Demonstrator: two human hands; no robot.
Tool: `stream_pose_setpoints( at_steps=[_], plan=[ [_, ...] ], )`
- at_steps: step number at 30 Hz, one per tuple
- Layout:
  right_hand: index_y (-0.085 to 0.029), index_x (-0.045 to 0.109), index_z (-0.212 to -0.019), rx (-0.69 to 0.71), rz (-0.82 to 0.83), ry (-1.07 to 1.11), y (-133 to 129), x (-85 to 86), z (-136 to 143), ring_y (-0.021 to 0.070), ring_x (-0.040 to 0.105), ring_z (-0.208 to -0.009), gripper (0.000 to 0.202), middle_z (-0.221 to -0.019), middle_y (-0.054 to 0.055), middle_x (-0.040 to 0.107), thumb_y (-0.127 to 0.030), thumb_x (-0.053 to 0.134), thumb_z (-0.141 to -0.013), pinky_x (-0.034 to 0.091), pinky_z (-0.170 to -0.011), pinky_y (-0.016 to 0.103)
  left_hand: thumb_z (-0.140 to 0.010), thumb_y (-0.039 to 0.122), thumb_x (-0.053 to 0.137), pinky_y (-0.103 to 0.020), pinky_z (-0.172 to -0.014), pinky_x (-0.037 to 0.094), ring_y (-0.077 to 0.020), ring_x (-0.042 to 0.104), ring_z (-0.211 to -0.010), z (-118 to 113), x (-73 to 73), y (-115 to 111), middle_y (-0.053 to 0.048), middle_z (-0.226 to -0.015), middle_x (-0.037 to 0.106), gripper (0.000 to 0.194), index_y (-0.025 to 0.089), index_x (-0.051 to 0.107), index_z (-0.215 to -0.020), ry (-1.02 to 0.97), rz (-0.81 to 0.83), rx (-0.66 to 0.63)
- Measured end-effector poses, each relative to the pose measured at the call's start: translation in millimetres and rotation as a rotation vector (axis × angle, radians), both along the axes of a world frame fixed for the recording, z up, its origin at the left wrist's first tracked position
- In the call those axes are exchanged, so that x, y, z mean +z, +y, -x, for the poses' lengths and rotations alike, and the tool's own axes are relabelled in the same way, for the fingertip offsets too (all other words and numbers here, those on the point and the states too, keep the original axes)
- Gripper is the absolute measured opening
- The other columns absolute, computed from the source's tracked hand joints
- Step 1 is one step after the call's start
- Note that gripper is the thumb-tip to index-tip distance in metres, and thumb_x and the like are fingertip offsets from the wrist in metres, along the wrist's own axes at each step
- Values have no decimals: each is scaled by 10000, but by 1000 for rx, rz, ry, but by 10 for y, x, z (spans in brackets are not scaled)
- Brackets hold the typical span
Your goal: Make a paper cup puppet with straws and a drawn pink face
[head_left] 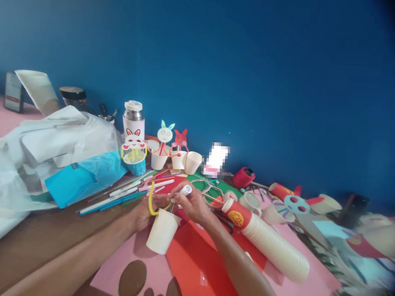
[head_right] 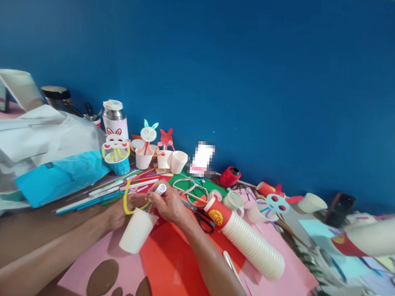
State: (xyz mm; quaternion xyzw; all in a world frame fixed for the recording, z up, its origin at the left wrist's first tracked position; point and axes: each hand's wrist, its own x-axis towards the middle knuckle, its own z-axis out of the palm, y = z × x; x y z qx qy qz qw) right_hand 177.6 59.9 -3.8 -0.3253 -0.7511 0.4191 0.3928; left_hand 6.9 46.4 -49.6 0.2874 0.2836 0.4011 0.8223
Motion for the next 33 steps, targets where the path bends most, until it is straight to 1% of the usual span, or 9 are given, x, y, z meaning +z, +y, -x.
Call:
stream_pose_setpoints(
  at_steps=[5, 8, 10, 13, 16, 22, 25, 28, 33],
  plan=[
    [-188, 573, -889, -70, -99, -18, 62, -13, -41, 159, 604, -739, 122, -821, 34, 647, -293, 512, -906, 472, -693, 275, -734, 313, 756, -392, -630, 533, -268, 686, -601, -26, 54, -41, -118, -706, 720, 253, 102, 717, -868, 52, -18, 6],
    [-188, 572, -882, -71, -94, -55, 70, -11, -68, 160, 600, -737, 130, -813, 31, 643, -297, 507, -909, 469, -692, 275, -722, 322, 766, -391, -615, 533, -285, 691, -609, -24, 67, -43, -128, -712, 722, 271, 100, 719, -869, 73, -9, 16],
    [-188, 563, -885, -34, -57, -63, 49, -3, -63, 155, 600, -714, 133, -796, 24, 642, -299, 496, -916, 472, -669, 267, -695, 296, 788, -400, -635, 536, -299, 695, -640, -17, 53, -32, -135, -733, 727, 277, 97, 722, -876, 73, -11, 25],
    [-185, 558, -887, 9, -21, -46, 15, 10, -29, 153, 603, -705, 123, -781, 20, 636, -290, 500, -914, 476, -656, 261, -684, 263, 795, -385, -677, 540, -280, 697, -684, -14, 15, -15, -127, -787, 734, 278, 102, 723, -898, 70, -12, 44],
    [-176, 574, -882, -21, -58, -22, 20, 7, -12, 154, 600, -711, 114, -794, 28, 629, -274, 519, -900, 472, -654, 259, -697, 276, 787, -378, -660, 539, -262, 690, -650, -24, -4, -18, -115, -761, 728, 280, 99, 720, -904, 76, -12, 49],
    [-182, 580, -885, -69, -107, -65, 74, -22, -71, 157, 594, -732, 137, -813, 31, 637, -297, 510, -908, 463, -675, 263, -711, 330, 773, -346, -591, 521, -271, 690, -617, -30, 63, -56, -114, -701, 716, 282, 99, 715, -863, 98, -2, 35],
    [-186, 570, -872, -41, -102, -90, 57, -11, -81, 151, 592, -706, 137, -782, 19, 633, -296, 499, -913, 463, -661, 259, -714, 342, 766, -346, -573, 518, -287, 694, -617, -20, 86, -52, -124, -685, 718, 286, 99, 716, -855, 103, 4, 28],
    [-188, 562, -887, 4, -64, -94, 28, -2, -59, 148, 596, -684, 119, -758, 10, 632, -286, 502, -916, 467, -654, 260, -694, 309, 781, -363, -597, 528, -288, 695, -635, -15, 60, -29, -137, -736, 730, 295, 91, 721, -885, 99, 1, 27],
    [-180, 578, -896, -26, -73, -37, 22, -25, -29, 156, 607, -724, 115, -801, 31, 641, -281, 524, -904, 475, -663, 261, -695, 272, 785, -354, -614, 532, -268, 694, -650, -18, -40, 4, -135, -781, 735, 302, 91, 722, -928, 108, -5, 49]
  ],
)
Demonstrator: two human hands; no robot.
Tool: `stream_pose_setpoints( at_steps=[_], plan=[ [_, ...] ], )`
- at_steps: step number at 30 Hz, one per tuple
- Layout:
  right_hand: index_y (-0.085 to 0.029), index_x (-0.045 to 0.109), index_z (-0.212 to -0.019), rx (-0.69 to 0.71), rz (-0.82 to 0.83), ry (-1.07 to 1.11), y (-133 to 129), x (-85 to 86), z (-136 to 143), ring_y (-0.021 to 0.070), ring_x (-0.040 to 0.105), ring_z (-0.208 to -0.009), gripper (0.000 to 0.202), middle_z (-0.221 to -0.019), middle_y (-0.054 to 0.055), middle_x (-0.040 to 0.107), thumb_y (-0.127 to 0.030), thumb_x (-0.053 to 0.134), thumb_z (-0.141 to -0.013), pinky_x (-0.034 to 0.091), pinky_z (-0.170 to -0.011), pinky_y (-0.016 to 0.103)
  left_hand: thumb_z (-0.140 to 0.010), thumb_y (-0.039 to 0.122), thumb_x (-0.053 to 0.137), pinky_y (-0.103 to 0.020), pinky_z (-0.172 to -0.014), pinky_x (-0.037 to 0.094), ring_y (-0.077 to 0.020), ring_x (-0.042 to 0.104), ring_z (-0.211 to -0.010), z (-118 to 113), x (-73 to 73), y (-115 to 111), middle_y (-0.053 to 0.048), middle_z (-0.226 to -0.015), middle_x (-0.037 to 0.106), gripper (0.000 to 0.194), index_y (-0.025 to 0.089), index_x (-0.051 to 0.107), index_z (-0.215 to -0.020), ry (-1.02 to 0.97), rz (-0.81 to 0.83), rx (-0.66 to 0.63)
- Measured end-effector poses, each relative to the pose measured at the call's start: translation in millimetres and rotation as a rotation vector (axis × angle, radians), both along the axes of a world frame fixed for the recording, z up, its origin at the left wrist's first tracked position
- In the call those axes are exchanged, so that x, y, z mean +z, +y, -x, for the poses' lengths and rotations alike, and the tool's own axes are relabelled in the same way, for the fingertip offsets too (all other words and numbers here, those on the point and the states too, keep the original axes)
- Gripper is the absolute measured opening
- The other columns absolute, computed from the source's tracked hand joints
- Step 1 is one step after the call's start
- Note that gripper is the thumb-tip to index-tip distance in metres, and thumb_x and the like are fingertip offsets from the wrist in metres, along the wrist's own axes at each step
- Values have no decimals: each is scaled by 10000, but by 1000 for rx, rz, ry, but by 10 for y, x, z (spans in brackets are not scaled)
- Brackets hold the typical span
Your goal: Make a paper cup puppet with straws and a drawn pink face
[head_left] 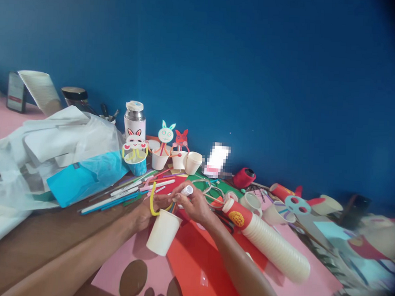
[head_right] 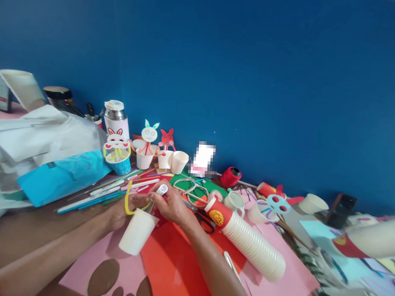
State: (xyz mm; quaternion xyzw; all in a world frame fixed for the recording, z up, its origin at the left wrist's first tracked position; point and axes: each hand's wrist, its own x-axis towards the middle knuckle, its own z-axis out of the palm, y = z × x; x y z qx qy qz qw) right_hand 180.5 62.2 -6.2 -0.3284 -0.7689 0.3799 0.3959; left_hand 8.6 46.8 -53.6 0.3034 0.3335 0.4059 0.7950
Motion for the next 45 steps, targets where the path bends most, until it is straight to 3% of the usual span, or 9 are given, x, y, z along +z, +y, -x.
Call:
stream_pose_setpoints(
  at_steps=[7, 14, 19, 23, 30, 34, 39, 45],
  plan=[
    [-185, 576, -886, -47, 16, -31, 56, -16, -63, 162, 599, -751, 147, -830, 37, 644, -313, 510, -912, 477, -665, 267, -725, 317, 764, -338, -610, 520, -261, 691, -624, 13, 26, -25, -118, -699, 715, 265, 90, 721, -855, -24, -8, -28],
    [-183, 561, -889, 60, 81, 7, 6, 17, -5, 145, 610, -677, 118, -771, 16, 644, -276, 494, -918, 476, -638, 258, -652, 306, 810, -379, -602, 529, -305, 697, -638, 1, 36, -12, -140, -734, 731, 310, 97, 728, -865, -26, 9, -19],
    [-183, 573, -888, 0, 37, 52, 30, -11, -6, 155, 610, -730, 126, -810, 31, 651, -292, 514, -907, 480, -661, 263, -685, 299, 795, -359, -604, 528, -271, 691, -612, -12, -18, -9, -121, -709, 722, 266, 103, 725, -851, -9, 4, 10],
    [-188, 575, -884, -40, 38, -7, 65, -30, -55, 159, 603, -750, 151, -831, 32, 646, -323, 512, -909, 483, -674, 268, -719, 319, 771, -346, -604, 526, -261, 690, -613, 6, 22, -31, -113, -689, 710, 247, 98, 715, -814, -10, 19, -12],
    [-186, 576, -881, 37, 33, -54, -7, 28, -28, 149, 596, -707, 130, -794, 21, 649, -288, 503, -913, 479, -662, 264, -668, 311, 803, -416, -626, 546, -302, 696, -618, -5, 109, -29, -135, -716, 727, 287, 93, 716, -834, -18, 27, -15],
    [-187, 582, -880, 5, 29, -1, -26, 20, 12, 159, 608, -731, 110, -823, 35, 657, -281, 528, -898, 488, -667, 270, -620, 272, 830, -457, -661, 550, -321, 698, -641, -7, 86, -25, -132, -725, 730, 312, 97, 720, -854, -32, 23, -14],
    [-195, 556, -896, -34, 37, 46, 54, -46, -32, 165, 613, -755, 133, -837, 42, 649, -319, 511, -906, 500, -666, 277, -716, 288, 770, -433, -641, 552, -298, 698, -621, 1, 69, -36, -127, -713, 720, 232, 95, 718, -833, -29, 29, -10],
    [-193, 557, -863, -36, 65, -5, 66, -28, -73, 159, 607, -716, 144, -795, 26, 646, -324, 513, -904, 493, -643, 270, -723, 285, 764, -397, -619, 548, -269, 689, -591, 7, 125, -47, -104, -693, 717, 219, 106, 720, -841, -32, 52, -9]
  ],
)
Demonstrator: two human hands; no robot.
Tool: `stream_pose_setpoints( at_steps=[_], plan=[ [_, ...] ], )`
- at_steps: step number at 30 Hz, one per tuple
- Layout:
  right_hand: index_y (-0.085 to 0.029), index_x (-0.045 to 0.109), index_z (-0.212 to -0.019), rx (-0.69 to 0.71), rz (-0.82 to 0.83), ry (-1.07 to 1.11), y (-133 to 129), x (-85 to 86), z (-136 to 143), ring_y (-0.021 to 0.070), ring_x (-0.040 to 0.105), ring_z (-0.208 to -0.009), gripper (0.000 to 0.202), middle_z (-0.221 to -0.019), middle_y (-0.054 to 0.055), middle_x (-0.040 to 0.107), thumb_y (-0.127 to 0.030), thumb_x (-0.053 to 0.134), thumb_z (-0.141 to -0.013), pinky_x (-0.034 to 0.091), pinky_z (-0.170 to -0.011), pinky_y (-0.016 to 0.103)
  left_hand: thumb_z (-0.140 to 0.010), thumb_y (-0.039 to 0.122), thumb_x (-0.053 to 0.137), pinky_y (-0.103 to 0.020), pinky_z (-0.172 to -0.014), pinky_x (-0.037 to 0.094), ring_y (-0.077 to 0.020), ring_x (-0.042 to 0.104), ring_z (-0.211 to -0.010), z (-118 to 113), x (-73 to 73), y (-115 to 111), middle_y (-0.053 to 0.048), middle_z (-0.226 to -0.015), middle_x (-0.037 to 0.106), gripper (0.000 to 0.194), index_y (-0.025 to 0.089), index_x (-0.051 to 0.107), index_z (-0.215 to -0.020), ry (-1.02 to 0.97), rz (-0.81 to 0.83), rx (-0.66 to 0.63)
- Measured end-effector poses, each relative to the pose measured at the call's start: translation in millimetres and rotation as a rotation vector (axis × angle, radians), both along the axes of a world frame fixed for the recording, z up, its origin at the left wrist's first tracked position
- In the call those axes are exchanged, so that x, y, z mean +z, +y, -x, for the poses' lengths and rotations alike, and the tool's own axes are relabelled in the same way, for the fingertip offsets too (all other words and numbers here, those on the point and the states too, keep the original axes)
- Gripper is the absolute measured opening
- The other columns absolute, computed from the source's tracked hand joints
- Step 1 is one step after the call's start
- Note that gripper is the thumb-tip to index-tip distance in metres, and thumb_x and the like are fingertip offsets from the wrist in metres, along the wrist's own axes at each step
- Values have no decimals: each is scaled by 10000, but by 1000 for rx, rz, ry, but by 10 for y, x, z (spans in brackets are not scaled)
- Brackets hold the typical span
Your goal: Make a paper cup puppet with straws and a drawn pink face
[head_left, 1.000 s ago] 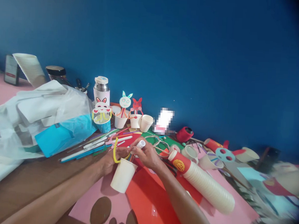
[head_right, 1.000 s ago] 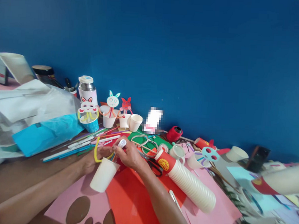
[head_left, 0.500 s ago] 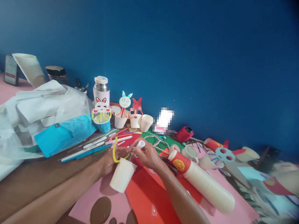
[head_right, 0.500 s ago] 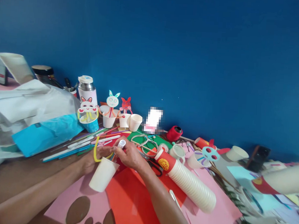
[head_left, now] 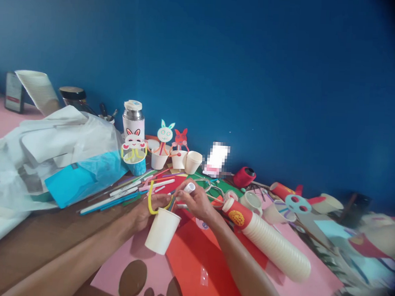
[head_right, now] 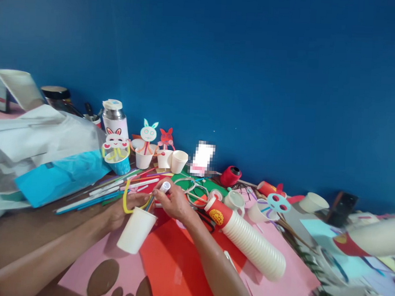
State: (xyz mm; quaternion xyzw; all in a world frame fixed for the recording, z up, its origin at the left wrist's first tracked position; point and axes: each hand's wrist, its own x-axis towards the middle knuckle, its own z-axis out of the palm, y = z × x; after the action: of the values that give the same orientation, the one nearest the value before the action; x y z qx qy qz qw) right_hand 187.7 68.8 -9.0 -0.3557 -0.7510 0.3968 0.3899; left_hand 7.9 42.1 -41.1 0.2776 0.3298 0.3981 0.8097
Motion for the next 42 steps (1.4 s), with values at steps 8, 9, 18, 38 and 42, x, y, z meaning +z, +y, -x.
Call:
stream_pose_setpoints(
  at_steps=[8, 9, 18, 38, 42],
  plan=[
    [-187, 561, -892, 47, -14, 60, -70, 40, 88, 152, 608, -687, 141, -766, 23, 640, -318, 512, -906, 490, -638, 264, -713, 262, 770, -341, -568, 527, -244, 673, -568, -5, -46, 28, -96, -667, 712, 190, 106, 721, -809, -27, -4, 3],
    [-188, 563, -894, 37, -29, 64, -60, 31, 82, 156, 609, -705, 143, -782, 28, 643, -321, 512, -906, 492, -652, 269, -712, 262, 771, -346, -585, 530, -247, 679, -586, -5, -55, 28, -101, -692, 717, 192, 108, 720, -814, -31, -7, 3],
    [-191, 565, -867, 22, -16, -16, -35, 25, 29, 156, 599, -696, 142, -776, 22, 644, -310, 501, -910, 488, -652, 272, -716, 275, 767, -370, -560, 534, -259, 675, -541, -3, -14, -4, -98, -661, 711, 211, 117, 724, -850, -17, -3, 9],
    [-194, 553, -869, 41, 24, 57, -48, 32, 71, 145, 593, -640, 125, -723, 8, 625, -309, 513, -896, 486, -601, 256, -738, 251, 748, -414, -641, 560, -283, 700, -632, 4, -75, 25, -119, -724, 722, 211, 100, 720, -883, -5, -46, -6],
    [-194, 555, -871, 31, 6, 113, -68, 18, 112, 151, 598, -667, 113, -742, 15, 625, -301, 523, -889, 488, -640, 271, -729, 245, 761, -359, -638, 548, -250, 692, -644, 4, -98, 33, -120, -753, 726, 201, 95, 724, -858, -6, -54, 3]
  ],
)
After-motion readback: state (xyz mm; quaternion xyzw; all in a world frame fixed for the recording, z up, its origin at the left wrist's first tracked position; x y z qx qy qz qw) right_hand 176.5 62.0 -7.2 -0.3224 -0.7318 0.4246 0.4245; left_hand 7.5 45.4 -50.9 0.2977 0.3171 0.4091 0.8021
